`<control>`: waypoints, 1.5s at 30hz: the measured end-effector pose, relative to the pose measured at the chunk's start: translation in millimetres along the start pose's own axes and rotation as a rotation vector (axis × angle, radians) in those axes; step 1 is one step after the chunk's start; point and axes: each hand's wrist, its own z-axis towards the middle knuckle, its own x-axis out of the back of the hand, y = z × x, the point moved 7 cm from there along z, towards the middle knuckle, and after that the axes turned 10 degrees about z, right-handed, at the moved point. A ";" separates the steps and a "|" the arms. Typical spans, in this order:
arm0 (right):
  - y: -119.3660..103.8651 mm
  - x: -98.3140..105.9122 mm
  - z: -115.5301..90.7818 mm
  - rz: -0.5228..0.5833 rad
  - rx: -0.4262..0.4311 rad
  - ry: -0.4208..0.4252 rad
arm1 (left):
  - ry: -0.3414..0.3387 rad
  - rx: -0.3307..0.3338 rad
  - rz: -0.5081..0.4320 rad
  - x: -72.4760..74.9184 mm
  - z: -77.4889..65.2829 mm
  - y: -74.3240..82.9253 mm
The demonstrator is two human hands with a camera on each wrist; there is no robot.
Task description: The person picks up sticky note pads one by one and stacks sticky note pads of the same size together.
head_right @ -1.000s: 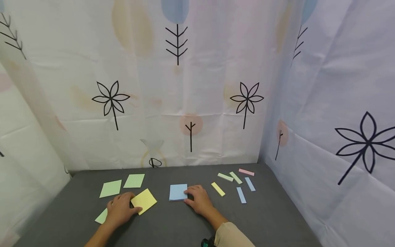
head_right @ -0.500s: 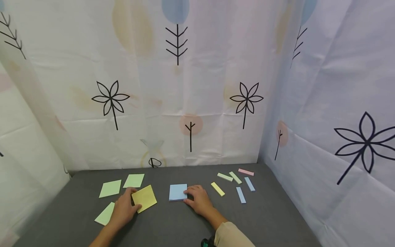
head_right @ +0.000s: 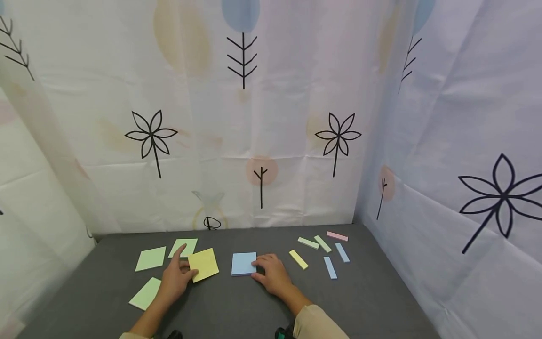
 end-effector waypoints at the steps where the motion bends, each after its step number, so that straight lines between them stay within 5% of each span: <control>1: -0.2 0.1 -0.1 0.001 -0.002 -0.001 | 0.003 0.020 -0.019 -0.5 1.8 -0.7; 11: -1.5 0.2 -0.4 0.006 0.001 -0.003 | 0.023 0.183 -0.265 -16.9 13.8 -3.9; 18: 1.0 0.4 -0.1 0.000 -0.038 -0.023 | 0.002 0.211 -0.327 -32.6 17.1 9.1; 31: 0.6 0.8 0.6 0.003 -0.050 -0.032 | -0.087 -0.063 0.027 -57.4 18.2 54.0; 45: -2.2 2.4 1.1 -0.024 -0.081 -0.031 | -0.136 -0.201 0.298 -70.7 12.2 75.9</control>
